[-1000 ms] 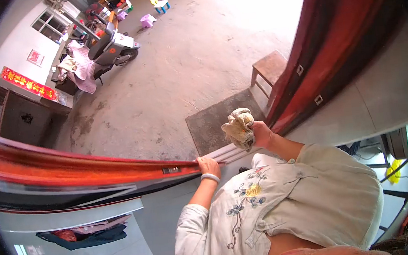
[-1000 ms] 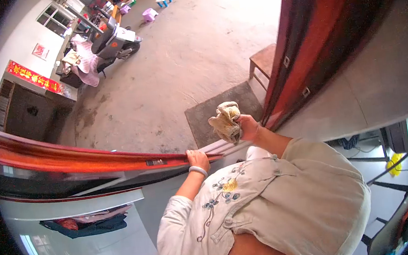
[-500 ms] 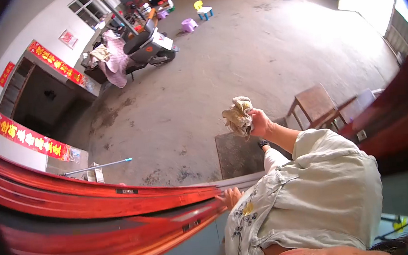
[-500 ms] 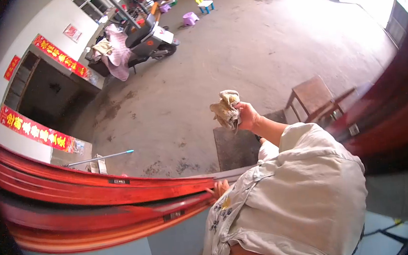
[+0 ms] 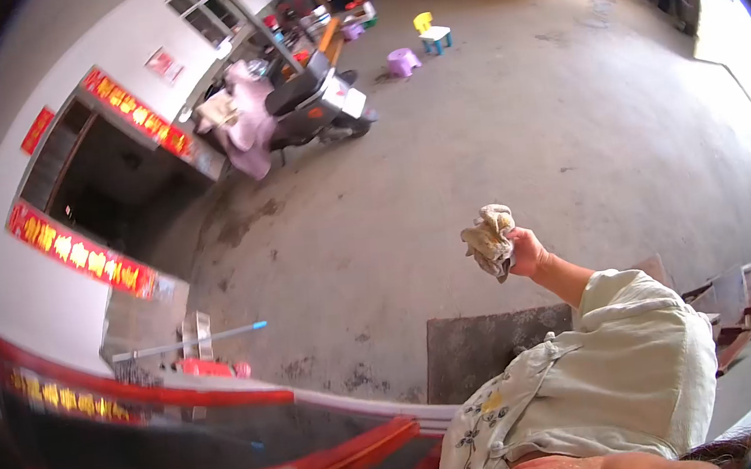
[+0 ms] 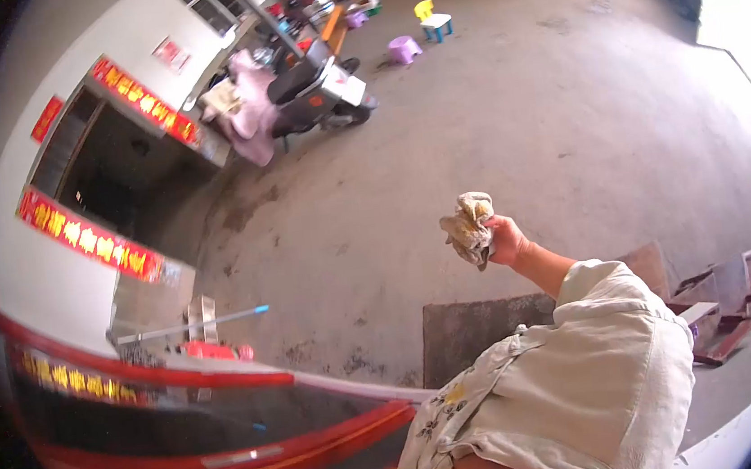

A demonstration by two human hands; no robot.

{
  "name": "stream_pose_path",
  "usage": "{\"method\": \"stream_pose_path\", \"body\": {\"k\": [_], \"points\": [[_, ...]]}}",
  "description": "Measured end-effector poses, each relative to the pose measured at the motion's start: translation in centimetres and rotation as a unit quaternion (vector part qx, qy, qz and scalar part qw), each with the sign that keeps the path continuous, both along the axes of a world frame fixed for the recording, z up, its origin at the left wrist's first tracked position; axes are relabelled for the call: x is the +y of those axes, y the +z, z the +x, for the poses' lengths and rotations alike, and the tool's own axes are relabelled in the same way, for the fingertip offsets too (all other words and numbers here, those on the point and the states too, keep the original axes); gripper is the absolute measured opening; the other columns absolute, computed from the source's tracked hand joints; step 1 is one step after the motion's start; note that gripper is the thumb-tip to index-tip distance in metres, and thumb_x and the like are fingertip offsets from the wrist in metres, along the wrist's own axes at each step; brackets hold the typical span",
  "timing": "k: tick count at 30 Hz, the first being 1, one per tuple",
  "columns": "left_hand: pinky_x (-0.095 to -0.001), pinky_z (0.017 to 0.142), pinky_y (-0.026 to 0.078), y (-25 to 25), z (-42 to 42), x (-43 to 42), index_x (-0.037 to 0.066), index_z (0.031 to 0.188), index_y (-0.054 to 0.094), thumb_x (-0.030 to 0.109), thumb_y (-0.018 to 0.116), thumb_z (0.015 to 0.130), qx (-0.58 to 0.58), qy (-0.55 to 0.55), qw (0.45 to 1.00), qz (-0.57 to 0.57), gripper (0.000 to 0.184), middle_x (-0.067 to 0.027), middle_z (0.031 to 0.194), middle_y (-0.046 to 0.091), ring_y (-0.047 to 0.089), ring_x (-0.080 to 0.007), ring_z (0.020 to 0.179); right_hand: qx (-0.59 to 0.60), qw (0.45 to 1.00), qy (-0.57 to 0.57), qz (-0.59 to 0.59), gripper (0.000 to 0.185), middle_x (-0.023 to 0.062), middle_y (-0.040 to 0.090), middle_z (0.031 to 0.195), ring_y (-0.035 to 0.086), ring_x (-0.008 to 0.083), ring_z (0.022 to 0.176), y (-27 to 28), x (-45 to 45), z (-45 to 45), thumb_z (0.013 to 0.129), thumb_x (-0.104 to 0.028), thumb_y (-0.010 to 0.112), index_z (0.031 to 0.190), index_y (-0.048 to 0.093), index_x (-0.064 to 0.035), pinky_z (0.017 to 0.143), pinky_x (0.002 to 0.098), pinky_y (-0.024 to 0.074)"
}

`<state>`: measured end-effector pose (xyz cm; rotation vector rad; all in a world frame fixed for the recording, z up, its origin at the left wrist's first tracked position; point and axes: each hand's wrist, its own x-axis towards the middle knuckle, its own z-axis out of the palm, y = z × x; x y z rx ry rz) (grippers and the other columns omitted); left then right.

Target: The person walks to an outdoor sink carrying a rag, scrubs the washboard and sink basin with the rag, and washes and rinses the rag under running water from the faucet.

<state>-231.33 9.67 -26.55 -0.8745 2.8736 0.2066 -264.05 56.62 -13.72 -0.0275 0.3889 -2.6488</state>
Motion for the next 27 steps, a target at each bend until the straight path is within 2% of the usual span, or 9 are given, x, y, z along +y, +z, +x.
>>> {"method": "stream_pose_path", "body": {"k": [3,8,12,18,22,27], "points": [[-0.0619,0.099,0.03,-1.7,-7.2,1.6,0.011,0.087,0.066,0.036,0.064,0.076,0.012,-0.037,0.999,-0.003,0.027,-0.0139,0.092,0.065,0.059,-0.0291,0.097,0.001,0.999,-0.041,0.006,0.055,0.0178,0.056,0.125,0.054,0.0354,0.114,-1.8,4.9,-1.3,0.075,-0.02,0.057,0.126,0.048,-0.0037,0.102,0.0464,0.0391],[-0.0604,0.097,0.033,-4.8,-17.8,3.7,0.01,0.087,0.066,0.036,0.064,0.077,0.023,-0.109,0.994,0.003,0.028,-0.014,0.092,0.065,0.06,-0.0297,0.096,-0.034,0.994,-0.099,-0.002,0.052,0.0174,0.056,0.125,0.053,0.0347,0.116,-4.8,11.0,-2.7,0.076,-0.02,0.056,0.125,0.049,-0.0031,0.104,0.046,0.0375],[-0.0593,0.096,0.035,-7.2,-24.9,7.4,0.01,0.087,0.066,0.036,0.063,0.077,0.009,-0.145,0.989,0.021,0.028,-0.014,0.092,0.066,0.06,-0.0302,0.095,-0.062,0.99,-0.123,-0.011,0.048,0.0168,0.057,0.124,0.054,0.0333,0.115,-8.4,14.7,-4.4,0.077,-0.018,0.055,0.123,0.052,-0.0022,0.104,0.0462,0.0369],[-0.0575,0.094,0.038,-10.1,-34.4,11.8,0.009,0.087,0.066,0.036,0.063,0.077,-0.034,-0.176,0.983,0.031,0.029,-0.0141,0.091,0.066,0.061,-0.031,0.093,-0.08,0.982,-0.172,-0.008,0.047,0.016,0.058,0.124,0.055,0.0321,0.114,-10.7,19.6,-8.2,0.078,-0.018,0.054,0.122,0.052,-0.0028,0.104,0.0458,0.0374],[-0.0563,0.093,0.04,-13.1,-40.3,13.2,0.009,0.087,0.066,0.036,0.063,0.077,-0.084,-0.178,0.98,0.029,0.029,-0.0141,0.091,0.067,0.062,-0.0314,0.092,-0.088,0.976,-0.197,0.004,0.053,0.0177,0.054,0.128,0.052,0.0348,0.118,-10.9,22.4,-13.2,0.076,-0.021,0.053,0.126,0.05,-0.002,0.106,0.046,0.0344],[-0.0549,0.092,0.042,-14.1,-49.4,13.8,0.008,0.088,0.067,0.036,0.063,0.077,-0.168,-0.159,0.973,0.023,0.03,-0.0142,0.091,0.067,0.063,-0.032,0.091,-0.085,0.963,-0.257,-0.002,0.05,0.0149,0.056,0.125,0.053,0.0322,0.116,-7.5,26.3,-17.5,0.076,-0.019,0.055,0.124,0.052,-0.0053,0.103,0.046,0.0373]]}}
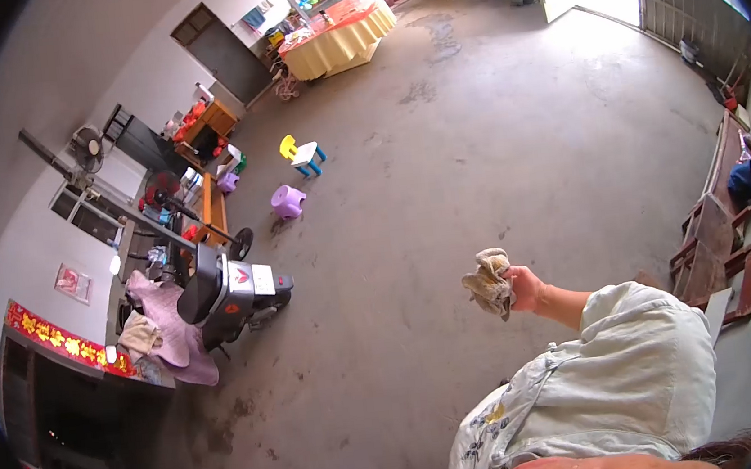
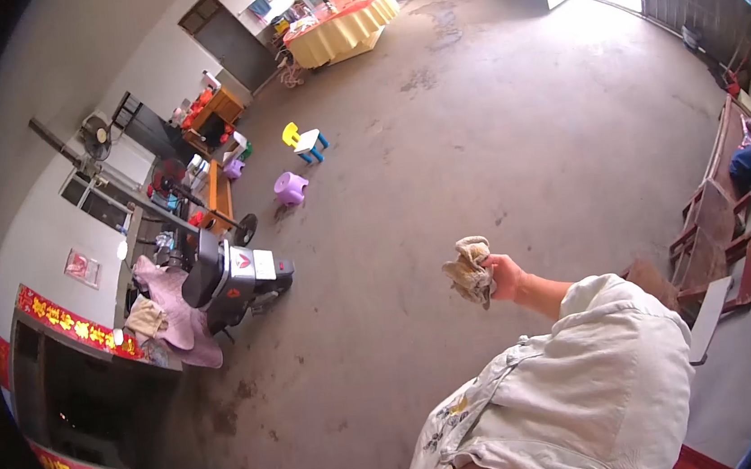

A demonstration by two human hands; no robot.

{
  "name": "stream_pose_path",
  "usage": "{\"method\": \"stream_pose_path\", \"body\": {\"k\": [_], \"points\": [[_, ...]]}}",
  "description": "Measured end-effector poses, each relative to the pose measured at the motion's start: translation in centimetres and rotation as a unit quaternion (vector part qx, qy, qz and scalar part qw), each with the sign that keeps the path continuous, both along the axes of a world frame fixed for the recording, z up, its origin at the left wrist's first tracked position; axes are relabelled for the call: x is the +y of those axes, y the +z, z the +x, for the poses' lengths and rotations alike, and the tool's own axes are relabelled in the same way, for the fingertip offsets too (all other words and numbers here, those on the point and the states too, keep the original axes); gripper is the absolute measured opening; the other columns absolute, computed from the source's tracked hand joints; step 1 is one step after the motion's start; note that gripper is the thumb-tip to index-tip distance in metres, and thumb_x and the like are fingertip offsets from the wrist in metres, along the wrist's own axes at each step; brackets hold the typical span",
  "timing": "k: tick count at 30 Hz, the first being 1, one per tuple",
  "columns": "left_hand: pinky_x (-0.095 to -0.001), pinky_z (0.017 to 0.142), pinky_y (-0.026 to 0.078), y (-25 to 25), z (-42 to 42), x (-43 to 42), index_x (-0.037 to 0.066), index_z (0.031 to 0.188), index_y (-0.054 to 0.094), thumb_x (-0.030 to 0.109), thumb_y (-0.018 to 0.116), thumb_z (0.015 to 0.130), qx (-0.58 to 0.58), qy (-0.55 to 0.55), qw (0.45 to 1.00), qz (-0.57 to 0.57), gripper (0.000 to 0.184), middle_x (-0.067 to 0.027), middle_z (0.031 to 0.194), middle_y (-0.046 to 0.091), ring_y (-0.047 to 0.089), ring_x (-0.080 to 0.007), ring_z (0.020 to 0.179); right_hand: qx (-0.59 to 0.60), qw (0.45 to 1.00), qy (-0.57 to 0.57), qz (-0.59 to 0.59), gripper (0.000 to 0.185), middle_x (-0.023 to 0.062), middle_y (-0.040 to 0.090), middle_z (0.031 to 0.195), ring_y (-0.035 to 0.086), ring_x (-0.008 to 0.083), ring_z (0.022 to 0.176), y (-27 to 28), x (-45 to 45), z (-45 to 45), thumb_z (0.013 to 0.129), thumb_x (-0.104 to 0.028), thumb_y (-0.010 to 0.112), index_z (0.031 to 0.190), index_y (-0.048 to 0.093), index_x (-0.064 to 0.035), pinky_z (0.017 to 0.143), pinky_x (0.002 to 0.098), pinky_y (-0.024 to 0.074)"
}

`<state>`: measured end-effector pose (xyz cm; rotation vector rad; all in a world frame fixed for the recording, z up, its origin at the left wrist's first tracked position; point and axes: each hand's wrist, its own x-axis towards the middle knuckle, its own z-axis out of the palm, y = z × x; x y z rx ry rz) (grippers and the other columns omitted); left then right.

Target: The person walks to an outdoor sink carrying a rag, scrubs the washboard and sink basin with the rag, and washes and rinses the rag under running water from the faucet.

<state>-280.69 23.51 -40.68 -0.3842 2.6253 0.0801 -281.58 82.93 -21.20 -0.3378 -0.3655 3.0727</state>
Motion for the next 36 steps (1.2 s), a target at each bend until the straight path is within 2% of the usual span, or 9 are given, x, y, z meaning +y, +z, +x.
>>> {"method": "stream_pose_path", "body": {"k": [5,6,8,13,19,23,29,32,36], "points": [[-0.0534,0.09,0.045,-1.0,-21.2,8.5,0.008,0.088,0.067,0.036,0.063,0.078,-0.003,-0.082,0.996,0.029,0.03,-0.0142,0.091,0.068,0.063,-0.0327,0.09,0.038,0.993,-0.105,0.025,0.048,0.015,0.057,0.124,0.054,0.0335,0.115,1.1,7.5,-2.2,0.077,-0.021,0.055,0.123,0.053,-0.0055,0.101,0.0474,0.0386],[-0.043,0.077,0.052,3.0,-25.5,14.3,0.003,0.086,0.067,0.032,0.061,0.081,0.032,-0.123,0.988,0.085,0.03,-0.0173,0.089,0.068,0.065,-0.0355,0.084,0.027,0.989,-0.142,0.029,0.048,0.015,0.057,0.123,0.054,0.0331,0.114,0.8,9.2,-2.3,0.077,-0.021,0.055,0.122,0.053,-0.0061,0.101,0.0471,0.0394],[-0.0428,0.076,0.051,4.2,-34.9,24.1,0.003,0.088,0.067,0.029,0.063,0.079,0.082,-0.135,0.964,0.212,0.027,-0.017,0.091,0.068,0.065,-0.032,0.083,0.008,0.982,-0.189,0.014,0.048,0.0145,0.058,0.123,0.055,0.0326,0.114,-0.6,12.7,-2.2,0.077,-0.022,0.055,0.122,0.054,-0.0069,0.101,0.047,0.0396],[-0.0366,0.081,0.051,11.2,-45.2,48.9,0.006,0.104,0.066,0.032,0.065,0.081,0.097,-0.292,0.887,0.343,0.035,-0.0136,0.098,0.069,0.066,-0.0257,0.091,-0.001,0.961,-0.276,-0.009,0.046,0.0133,0.058,0.123,0.056,0.0312,0.112,-2.3,21.1,-6.4,0.076,-0.021,0.056,0.12,0.055,-0.0089,0.1,0.0472,0.0404],[-0.0367,0.09,0.048,4.0,-51.7,55.6,0.006,0.109,0.065,0.037,0.063,0.082,-0.149,-0.462,0.851,0.201,0.042,-0.016,0.109,0.066,0.063,-0.0277,0.102,0.006,0.963,-0.271,-0.009,0.045,0.0113,0.06,0.121,0.056,0.0305,0.112,-1.4,34.1,-17.1,0.075,-0.021,0.057,0.119,0.058,-0.0095,0.101,0.0476,0.0397],[-0.0374,0.074,0.053,3.0,-54.7,53.3,0.006,0.098,0.069,0.041,0.063,0.081,-0.186,-0.32,0.906,0.205,0.039,-0.0149,0.094,0.069,0.067,-0.0283,0.085,0.025,0.965,-0.26,-0.013,0.044,0.0124,0.059,0.12,0.056,0.0302,0.11,1.5,42.3,-25.7,0.074,-0.017,0.054,0.117,0.056,-0.0079,0.1,0.0477,0.0405],[-0.0378,0.073,0.053,1.4,-62.3,57.2,0.005,0.097,0.068,0.039,0.063,0.08,-0.187,-0.248,0.941,0.132,0.038,-0.0151,0.092,0.069,0.067,-0.0286,0.083,0.019,0.961,-0.274,-0.008,0.047,0.0133,0.057,0.122,0.055,0.0308,0.113,0.7,53.8,-37.5,0.077,-0.017,0.054,0.122,0.052,-0.0067,0.1,0.0473,0.0409],[-0.038,0.072,0.052,0.3,-74.4,68.2,0.005,0.096,0.068,0.039,0.063,0.08,-0.16,-0.357,0.914,0.107,0.037,-0.0152,0.092,0.069,0.067,-0.0287,0.082,0.009,0.951,-0.308,-0.023,0.048,0.0147,0.055,0.125,0.054,0.0313,0.115,-0.7,57.9,-40.7,0.079,-0.017,0.053,0.125,0.049,-0.0063,0.1,0.0476,0.0413],[-0.0383,0.071,0.052,0.4,-89.2,95.4,0.005,0.094,0.068,0.038,0.063,0.08,-0.13,-0.605,0.775,0.126,0.036,-0.0154,0.09,0.069,0.067,-0.0289,0.081,0.037,0.914,-0.403,-0.01,0.045,0.0146,0.053,0.127,0.053,0.0305,0.115,-0.5,62.2,-43.1,0.081,-0.014,0.052,0.125,0.049,-0.0064,0.1,0.0492,0.0418]]}}
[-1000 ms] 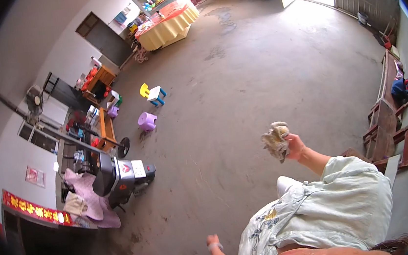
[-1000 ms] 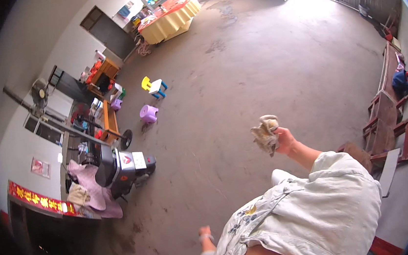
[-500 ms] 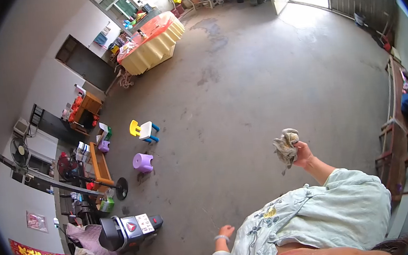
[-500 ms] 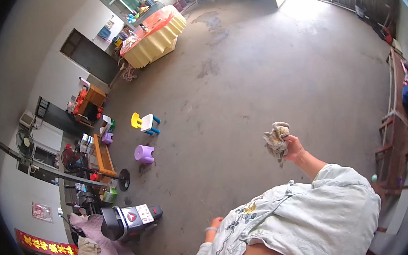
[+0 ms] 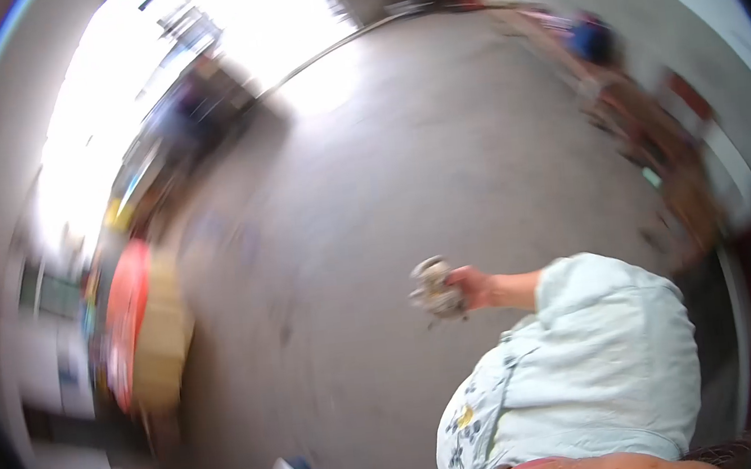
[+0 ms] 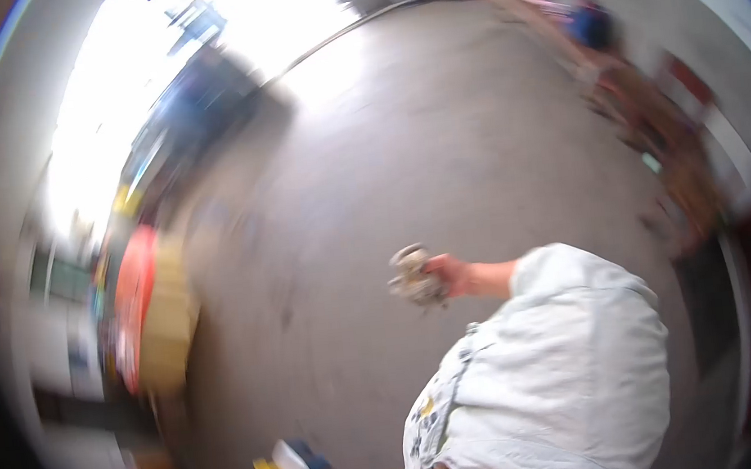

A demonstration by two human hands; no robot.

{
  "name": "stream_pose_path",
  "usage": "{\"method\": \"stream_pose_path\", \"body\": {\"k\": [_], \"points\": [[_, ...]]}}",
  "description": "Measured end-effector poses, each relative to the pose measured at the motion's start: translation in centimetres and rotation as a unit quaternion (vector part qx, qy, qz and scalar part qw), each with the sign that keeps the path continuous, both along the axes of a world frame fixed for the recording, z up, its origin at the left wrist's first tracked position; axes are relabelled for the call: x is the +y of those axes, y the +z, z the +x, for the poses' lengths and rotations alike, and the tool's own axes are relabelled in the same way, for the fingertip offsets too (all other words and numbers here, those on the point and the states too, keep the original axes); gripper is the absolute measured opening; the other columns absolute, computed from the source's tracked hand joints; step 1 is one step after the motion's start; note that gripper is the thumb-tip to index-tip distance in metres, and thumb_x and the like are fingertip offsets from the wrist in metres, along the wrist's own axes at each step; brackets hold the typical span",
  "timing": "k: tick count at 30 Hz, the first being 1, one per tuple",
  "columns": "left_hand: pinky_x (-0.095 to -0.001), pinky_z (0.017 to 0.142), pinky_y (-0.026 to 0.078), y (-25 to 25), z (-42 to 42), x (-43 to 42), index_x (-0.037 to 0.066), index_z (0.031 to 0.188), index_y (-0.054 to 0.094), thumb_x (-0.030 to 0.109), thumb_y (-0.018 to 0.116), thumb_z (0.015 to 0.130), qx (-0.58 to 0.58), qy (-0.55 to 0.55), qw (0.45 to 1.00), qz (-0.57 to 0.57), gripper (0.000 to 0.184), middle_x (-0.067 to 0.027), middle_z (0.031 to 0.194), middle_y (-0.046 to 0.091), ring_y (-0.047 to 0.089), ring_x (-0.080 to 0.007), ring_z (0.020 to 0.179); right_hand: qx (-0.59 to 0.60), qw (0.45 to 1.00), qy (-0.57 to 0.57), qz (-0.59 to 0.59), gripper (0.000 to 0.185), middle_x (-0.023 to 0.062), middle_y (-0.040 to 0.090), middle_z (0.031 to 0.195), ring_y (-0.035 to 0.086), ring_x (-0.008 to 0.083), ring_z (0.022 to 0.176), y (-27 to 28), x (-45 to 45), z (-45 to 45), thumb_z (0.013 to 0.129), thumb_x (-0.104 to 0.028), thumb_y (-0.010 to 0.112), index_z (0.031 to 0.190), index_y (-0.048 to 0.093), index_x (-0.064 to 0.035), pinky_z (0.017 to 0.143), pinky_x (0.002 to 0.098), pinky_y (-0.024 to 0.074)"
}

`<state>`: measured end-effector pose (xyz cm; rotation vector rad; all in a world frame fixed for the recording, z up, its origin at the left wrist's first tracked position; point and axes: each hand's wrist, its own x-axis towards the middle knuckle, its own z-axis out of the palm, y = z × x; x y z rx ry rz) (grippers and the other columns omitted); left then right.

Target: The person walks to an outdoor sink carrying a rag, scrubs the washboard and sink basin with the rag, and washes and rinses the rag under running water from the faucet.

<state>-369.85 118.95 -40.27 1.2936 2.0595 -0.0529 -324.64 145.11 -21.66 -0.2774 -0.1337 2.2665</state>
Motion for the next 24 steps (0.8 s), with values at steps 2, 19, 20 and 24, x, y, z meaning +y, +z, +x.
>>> {"method": "stream_pose_path", "body": {"k": [2,19,20,24], "points": [[-0.0384,0.07,0.052,2.3,-0.4,15.1,0.005,0.094,0.068,0.037,0.063,0.08,-0.021,-0.121,0.992,0.035,0.036,-0.0155,0.09,0.069,0.067,-0.029,0.081,-0.013,0.997,-0.082,-0.002,0.041,0.0135,0.057,0.122,0.057,0.0288,0.11,0.6,1.2,0.7,0.081,-0.016,0.054,0.121,0.052,-0.0055,0.097,0.0488,0.044],[-0.0395,0.066,0.051,2.1,19.5,42.1,0.003,0.088,0.068,0.034,0.062,0.079,-0.131,-0.427,0.893,0.064,0.032,-0.0161,0.085,0.069,0.066,-0.0298,0.076,0.042,0.956,-0.29,0.01,0.033,0.0104,0.063,0.11,0.061,0.0233,0.101,-6.9,3.5,4.4,0.081,-0.014,0.054,0.113,0.056,-0.0055,0.093,0.0398,0.0478],[-0.0396,0.066,0.051,1.2,19.1,40.5,0.003,0.088,0.068,0.034,0.062,0.079,-0.132,-0.41,0.9,0.062,0.032,-0.0162,0.085,0.069,0.066,-0.0298,0.076,0.029,0.966,-0.257,0.015,0.033,0.0104,0.063,0.11,0.061,0.0233,0.101,-7.5,4.1,5.3,0.081,-0.014,0.054,0.113,0.056,-0.0055,0.093,0.0398,0.0478],[-0.0399,0.065,0.051,-2.8,15.4,34.2,0.003,0.087,0.068,0.033,0.062,0.079,-0.12,-0.321,0.938,0.054,0.031,-0.0163,0.084,0.069,0.066,-0.03,0.075,-0.01,0.984,-0.173,0.033,0.039,0.0119,0.058,0.12,0.057,0.0268,0.109,-10.6,6.7,7.3,0.08,-0.015,0.054,0.118,0.053,-0.0057,0.096,0.0445,0.045]]}}
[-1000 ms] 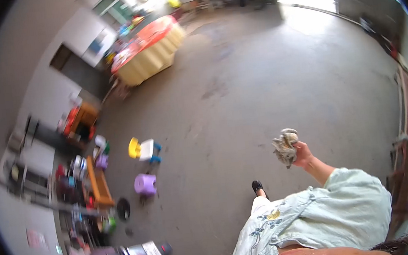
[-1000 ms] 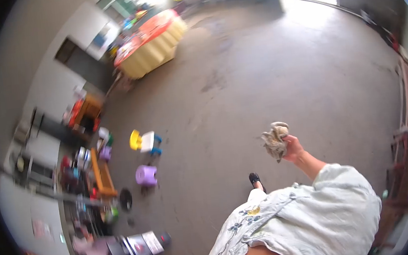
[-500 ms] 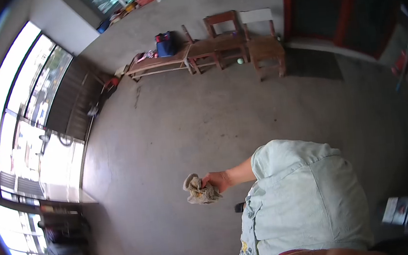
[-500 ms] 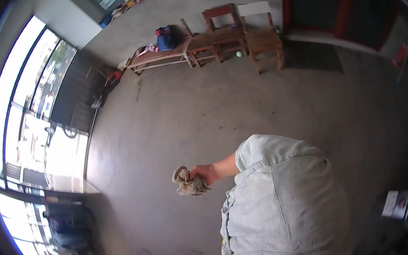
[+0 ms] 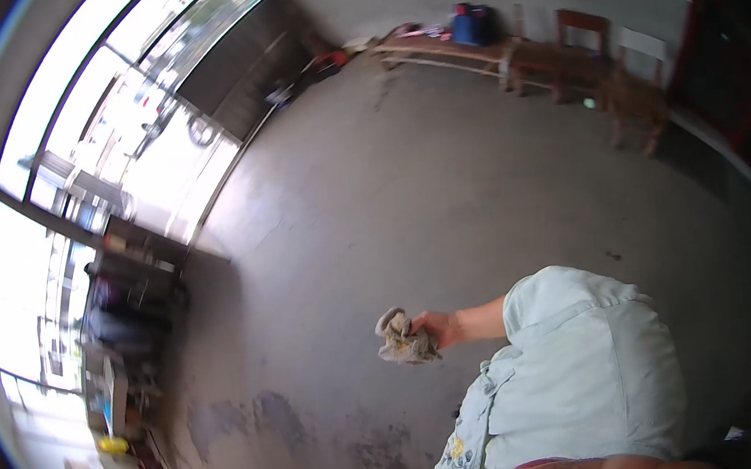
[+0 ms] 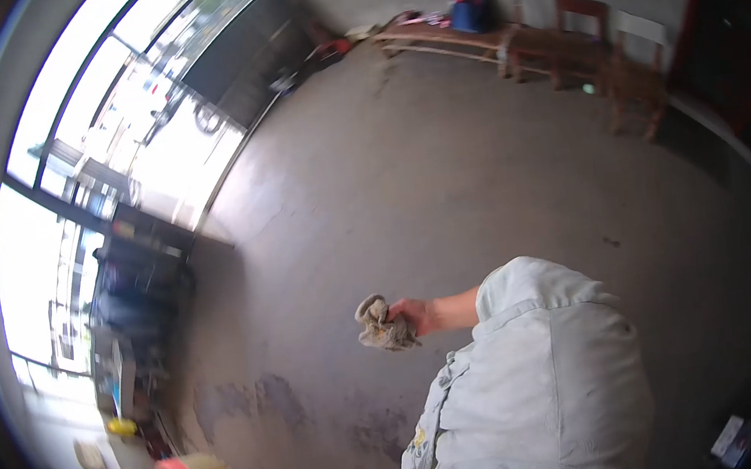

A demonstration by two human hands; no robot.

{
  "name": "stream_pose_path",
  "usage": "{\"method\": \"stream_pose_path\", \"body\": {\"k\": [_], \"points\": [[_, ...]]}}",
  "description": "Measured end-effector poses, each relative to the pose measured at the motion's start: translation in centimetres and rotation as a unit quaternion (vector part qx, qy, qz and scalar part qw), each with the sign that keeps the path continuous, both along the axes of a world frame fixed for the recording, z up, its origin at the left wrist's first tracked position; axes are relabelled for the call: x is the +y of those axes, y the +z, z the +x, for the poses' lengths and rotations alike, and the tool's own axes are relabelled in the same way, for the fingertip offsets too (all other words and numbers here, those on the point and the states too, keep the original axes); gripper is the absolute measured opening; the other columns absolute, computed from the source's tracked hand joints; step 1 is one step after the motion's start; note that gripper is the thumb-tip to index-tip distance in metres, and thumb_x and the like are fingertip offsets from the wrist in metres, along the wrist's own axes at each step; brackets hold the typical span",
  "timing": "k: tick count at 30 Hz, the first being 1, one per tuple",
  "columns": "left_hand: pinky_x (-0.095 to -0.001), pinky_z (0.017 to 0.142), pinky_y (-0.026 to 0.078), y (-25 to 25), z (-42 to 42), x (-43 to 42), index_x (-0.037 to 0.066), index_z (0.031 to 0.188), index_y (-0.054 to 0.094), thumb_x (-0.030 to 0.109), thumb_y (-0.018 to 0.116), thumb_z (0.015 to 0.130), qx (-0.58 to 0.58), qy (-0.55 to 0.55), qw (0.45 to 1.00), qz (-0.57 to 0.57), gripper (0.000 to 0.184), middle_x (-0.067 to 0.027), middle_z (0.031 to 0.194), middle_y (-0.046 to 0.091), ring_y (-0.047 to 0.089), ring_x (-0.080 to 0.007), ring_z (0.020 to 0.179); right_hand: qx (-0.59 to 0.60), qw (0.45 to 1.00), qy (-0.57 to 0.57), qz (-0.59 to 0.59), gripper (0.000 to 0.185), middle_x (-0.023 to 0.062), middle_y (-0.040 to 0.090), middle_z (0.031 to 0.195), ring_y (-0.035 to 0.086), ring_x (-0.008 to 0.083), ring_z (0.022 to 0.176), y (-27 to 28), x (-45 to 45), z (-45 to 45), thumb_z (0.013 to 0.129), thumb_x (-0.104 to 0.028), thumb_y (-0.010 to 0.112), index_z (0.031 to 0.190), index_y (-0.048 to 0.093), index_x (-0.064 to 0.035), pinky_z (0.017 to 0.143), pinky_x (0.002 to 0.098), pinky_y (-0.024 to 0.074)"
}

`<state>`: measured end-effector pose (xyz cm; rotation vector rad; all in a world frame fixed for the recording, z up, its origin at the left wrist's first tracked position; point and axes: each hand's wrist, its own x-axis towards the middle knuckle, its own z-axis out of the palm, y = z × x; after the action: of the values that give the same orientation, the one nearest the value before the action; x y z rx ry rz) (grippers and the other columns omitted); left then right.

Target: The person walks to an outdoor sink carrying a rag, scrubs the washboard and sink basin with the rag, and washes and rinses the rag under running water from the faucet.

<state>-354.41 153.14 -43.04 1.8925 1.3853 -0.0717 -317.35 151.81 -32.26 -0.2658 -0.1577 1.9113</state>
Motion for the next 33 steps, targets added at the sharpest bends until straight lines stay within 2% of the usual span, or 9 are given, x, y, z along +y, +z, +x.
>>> {"method": "stream_pose_path", "body": {"k": [10,12,14,16,17,20,23,29,33], "points": [[-0.0405,0.063,0.051,-5.6,-20.1,-17.6,0.002,0.084,0.067,0.031,0.061,0.078,0.144,0.2,0.968,-0.052,0.03,-0.0167,0.081,0.069,0.066,-0.0305,0.073,0.022,0.999,0.014,-0.036,0.047,0.014,0.054,0.127,0.053,0.0305,0.115,4.3,4.3,-6.1,0.078,-0.016,0.058,0.124,0.05,-0.0071,0.099,0.047,0.0417],[-0.0407,0.062,0.051,-6.9,-24.5,-20.3,0.002,0.083,0.067,0.03,0.061,0.078,0.198,0.149,0.969,-0.023,0.029,-0.0168,0.08,0.069,0.066,-0.0306,0.072,0.01,1.0,0.018,-0.023,0.054,0.0138,0.051,0.132,0.051,0.0301,0.118,6.5,5.4,-8.0,0.076,-0.016,0.059,0.128,0.048,-0.01,0.101,0.0468,0.0391],[-0.0408,0.062,0.051,-7.6,-27.2,-20.8,0.002,0.082,0.067,0.03,0.061,0.078,0.321,-0.042,0.941,0.095,0.029,-0.0169,0.08,0.069,0.066,-0.0307,0.072,0.014,0.999,0.032,0.004,0.053,0.0138,0.051,0.131,0.053,0.0302,0.117,8.4,3.7,-7.5,0.076,-0.016,0.06,0.128,0.048,-0.0096,0.1,0.0467,0.0403],[-0.0425,0.064,0.051,-2.0,-29.9,-10.0,0.001,0.082,0.067,0.026,0.058,0.076,0.123,0.233,0.963,0.055,0.027,-0.0194,0.083,0.068,0.065,-0.0332,0.072,0.002,1.0,0.011,0.015,0.053,0.0139,0.052,0.131,0.053,0.0306,0.116,10.3,9.5,-9.9,0.077,-0.016,0.06,0.128,0.048,-0.0092,0.099,0.0463,0.0419],[-0.0429,0.069,0.05,-1.5,-30.4,-4.1,0.001,0.082,0.067,0.027,0.059,0.077,0.049,0.383,0.922,0.039,0.027,-0.0208,0.083,0.067,0.065,-0.0333,0.075,0.0,0.999,0.011,0.04,0.053,0.0135,0.052,0.13,0.053,0.0308,0.116,10.0,13.0,-11.2,0.077,-0.017,0.06,0.128,0.049,-0.009,0.098,0.0461,0.0429],[-0.0364,0.075,0.051,6.5,-26.2,6.1,0.002,0.094,0.066,0.025,0.064,0.08,-0.016,0.359,0.922,0.143,0.027,-0.0142,0.088,0.069,0.065,-0.0261,0.078,-0.007,1.0,0.001,0.023,0.054,0.0128,0.052,0.131,0.052,0.0308,0.117,8.2,18.8,-12.9,0.078,-0.02,0.061,0.129,0.048,-0.0094,0.098,0.0461,0.0431],[-0.0357,0.081,0.051,10.2,-25.4,12.2,0.004,0.105,0.065,0.028,0.062,0.083,-0.041,0.384,0.916,0.107,0.033,-0.0145,0.097,0.069,0.066,-0.0259,0.089,-0.011,0.999,0.008,-0.03,0.053,0.0137,0.053,0.129,0.054,0.0327,0.113,7.7,26.9,-16.1,0.078,-0.023,0.06,0.128,0.049,-0.0094,0.096,0.0484,0.0444],[-0.0393,0.084,0.05,6.7,-32.3,12.5,0.009,0.102,0.068,0.036,0.063,0.078,0.102,0.424,0.898,-0.054,0.036,-0.014,0.098,0.069,0.065,-0.0298,0.093,-0.001,0.993,0.109,-0.036,0.051,0.0129,0.054,0.127,0.053,0.0316,0.115,10.7,45.8,-26.1,0.079,-0.022,0.058,0.127,0.049,-0.0081,0.099,0.0473,0.0423],[-0.0357,0.073,0.052,6.6,-35.4,9.0,0.005,0.089,0.07,0.03,0.065,0.078,0.045,0.562,0.823,-0.072,0.027,-0.0117,0.086,0.07,0.066,-0.0229,0.078,-0.003,0.986,0.165,-0.017,0.051,0.0128,0.054,0.128,0.052,0.0314,0.117,12.7,57.6,-33.4,0.08,-0.021,0.056,0.128,0.049,-0.008,0.102,0.0464,0.0405]]}}
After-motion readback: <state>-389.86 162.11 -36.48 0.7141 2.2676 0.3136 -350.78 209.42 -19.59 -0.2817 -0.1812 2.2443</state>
